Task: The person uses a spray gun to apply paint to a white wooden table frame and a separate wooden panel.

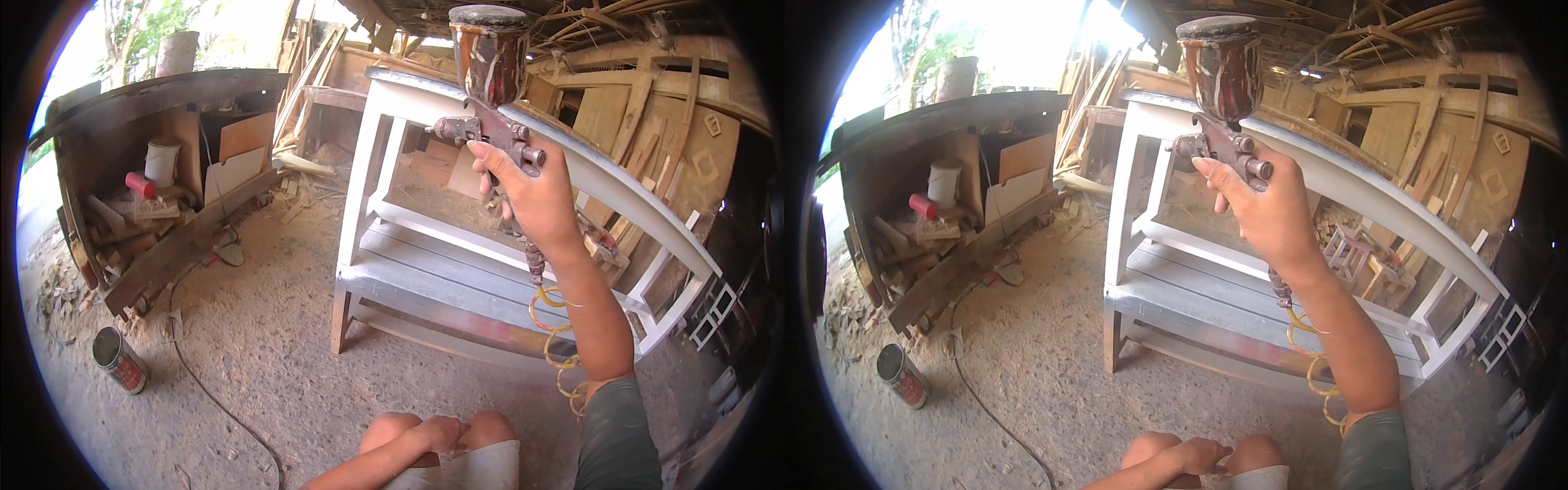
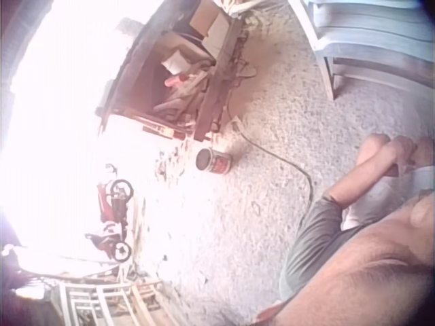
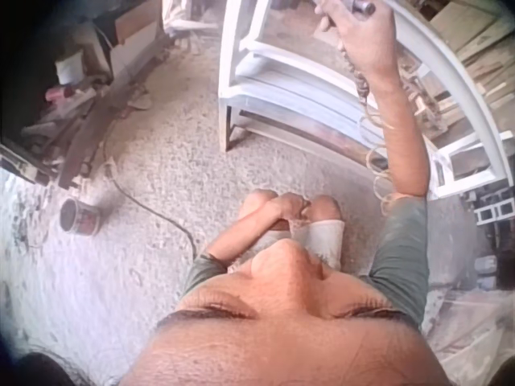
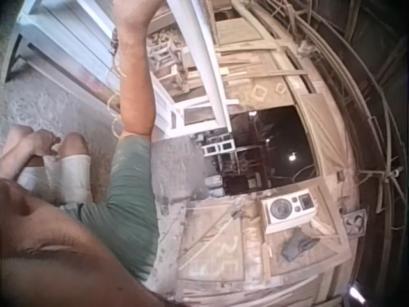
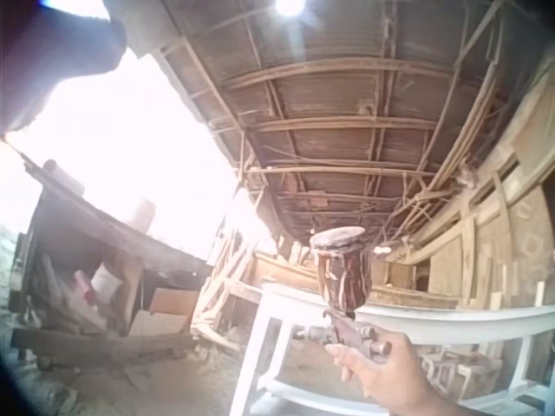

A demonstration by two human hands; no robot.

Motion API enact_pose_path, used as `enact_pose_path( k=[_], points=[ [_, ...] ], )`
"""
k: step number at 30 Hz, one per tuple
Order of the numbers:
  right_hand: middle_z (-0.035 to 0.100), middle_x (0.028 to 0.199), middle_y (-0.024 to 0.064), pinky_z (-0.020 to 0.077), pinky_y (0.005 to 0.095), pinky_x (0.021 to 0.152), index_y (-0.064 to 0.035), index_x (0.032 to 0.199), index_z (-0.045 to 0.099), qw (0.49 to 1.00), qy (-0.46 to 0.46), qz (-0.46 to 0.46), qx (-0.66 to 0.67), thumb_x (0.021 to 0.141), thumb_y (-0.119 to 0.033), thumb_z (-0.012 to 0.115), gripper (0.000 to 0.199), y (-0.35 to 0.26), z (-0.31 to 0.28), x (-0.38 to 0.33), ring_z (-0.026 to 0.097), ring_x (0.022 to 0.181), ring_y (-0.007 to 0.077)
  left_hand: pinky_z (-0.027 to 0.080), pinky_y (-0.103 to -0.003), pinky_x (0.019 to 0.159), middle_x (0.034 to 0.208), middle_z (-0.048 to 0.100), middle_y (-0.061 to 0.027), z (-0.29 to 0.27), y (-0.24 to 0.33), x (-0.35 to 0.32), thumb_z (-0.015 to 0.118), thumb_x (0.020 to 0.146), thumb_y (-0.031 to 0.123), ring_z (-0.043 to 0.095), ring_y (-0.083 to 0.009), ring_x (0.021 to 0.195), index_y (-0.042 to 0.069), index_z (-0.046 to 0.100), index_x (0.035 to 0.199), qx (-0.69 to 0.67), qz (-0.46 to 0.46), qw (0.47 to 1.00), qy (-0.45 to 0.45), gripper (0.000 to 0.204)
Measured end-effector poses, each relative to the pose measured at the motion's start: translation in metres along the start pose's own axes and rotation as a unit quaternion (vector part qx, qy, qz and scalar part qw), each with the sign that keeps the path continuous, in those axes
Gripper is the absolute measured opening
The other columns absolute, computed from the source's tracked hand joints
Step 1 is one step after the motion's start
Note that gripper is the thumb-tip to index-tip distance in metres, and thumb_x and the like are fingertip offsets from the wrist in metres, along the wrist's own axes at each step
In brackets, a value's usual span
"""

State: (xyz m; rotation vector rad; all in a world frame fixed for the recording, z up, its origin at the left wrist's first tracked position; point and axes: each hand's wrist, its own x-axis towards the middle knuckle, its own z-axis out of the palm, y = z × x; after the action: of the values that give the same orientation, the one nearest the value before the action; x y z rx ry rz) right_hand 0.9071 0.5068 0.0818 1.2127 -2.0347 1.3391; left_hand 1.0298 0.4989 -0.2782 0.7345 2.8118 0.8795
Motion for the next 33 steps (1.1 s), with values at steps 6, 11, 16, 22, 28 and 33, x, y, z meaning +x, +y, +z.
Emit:
enact_pose_path(
  k=[6, 11, 16, 22, 28, 33],
  points=[
    [0.064, 0.075, 0.0003, 0.0377, 0.022, 0.043, -0.0019, 0.101, 0.071, 0.999, 0.041, -0.014, -0.014, 0.096, -0.023, 0.076, 0.022, 0.019, -0.011, -0.019, 0.056, 0.058, 0.0045, 0.054, -0.041, 0.085, 0.103, 0.074, -0.0174, 0.045, -0.038, 0.036, 0.072, 0.086, 0.029, 0.069, -0.0311, 0.094, 0.003, 0.064, 0.126, -0.007, 0.037, 0.998, -0.044, 0.049],
    [0.063, 0.072, -0.0017, 0.0372, 0.0228, 0.044, -0.0037, 0.107, 0.072, 0.995, 0.087, 0.026, -0.049, 0.096, -0.022, 0.076, 0.022, 0.026, -0.047, -0.046, 0.053, 0.056, 0.0035, 0.055, -0.05, 0.09, 0.107, 0.073, -0.0238, 0.044, -0.041, 0.045, 0.067, 0.094, 0.046, 0.071, -0.0409, 0.102, 0.001, 0.062, 0.132, 0.003, 0.04, 0.991, -0.126, 0.059],
    [0.066, 0.077, 0.0007, 0.039, 0.0213, 0.042, -0.0026, 0.11, 0.072, 0.987, 0.138, 0.066, -0.048, 0.096, -0.023, 0.075, 0.025, 0.032, -0.089, -0.073, 0.057, 0.059, 0.0035, 0.055, -0.05, 0.09, 0.108, 0.074, -0.0222, 0.049, -0.045, 0.053, 0.064, 0.095, 0.046, 0.071, -0.0409, 0.102, 0.003, 0.063, 0.13, 0.004, 0.05, 0.988, -0.146, 0.056],
    [0.07, 0.085, 0.0042, 0.0426, 0.0215, 0.044, 0.0008, 0.104, 0.071, 0.979, 0.155, 0.087, -0.1, 0.098, -0.021, 0.073, 0.022, 0.042, -0.149, -0.113, 0.062, 0.064, 0.0078, 0.054, -0.05, 0.094, 0.115, 0.073, -0.0213, 0.045, -0.037, 0.056, 0.061, 0.097, 0.048, 0.069, -0.0406, 0.107, 0.006, 0.061, 0.136, 0.005, 0.041, 0.989, -0.145, 0.057],
    [0.065, 0.08, -0.0005, 0.0385, 0.02, 0.044, -0.0006, 0.122, 0.071, 0.969, 0.204, 0.1, -0.093, 0.096, -0.023, 0.076, 0.035, 0.05, -0.195, -0.145, 0.056, 0.061, 0.0031, 0.053, -0.05, 0.097, 0.121, 0.071, -0.0219, 0.055, -0.037, 0.074, 0.059, 0.098, 0.056, 0.067, -0.0414, 0.112, 0.006, 0.058, 0.14, 0.018, 0.038, 0.98, -0.197, 0.065],
    [0.065, 0.08, -0.0002, 0.0384, 0.0203, 0.044, -0.0004, 0.125, 0.07, 0.954, 0.24, 0.134, -0.117, 0.096, -0.023, 0.075, 0.037, 0.053, -0.232, -0.169, 0.056, 0.062, 0.0031, 0.051, -0.05, 0.1, 0.127, 0.068, -0.0232, 0.07, -0.043, 0.086, 0.057, 0.097, 0.062, 0.065, -0.0415, 0.117, 0.007, 0.056, 0.143, 0.039, 0.033, 0.974, -0.219, 0.072]
  ],
)
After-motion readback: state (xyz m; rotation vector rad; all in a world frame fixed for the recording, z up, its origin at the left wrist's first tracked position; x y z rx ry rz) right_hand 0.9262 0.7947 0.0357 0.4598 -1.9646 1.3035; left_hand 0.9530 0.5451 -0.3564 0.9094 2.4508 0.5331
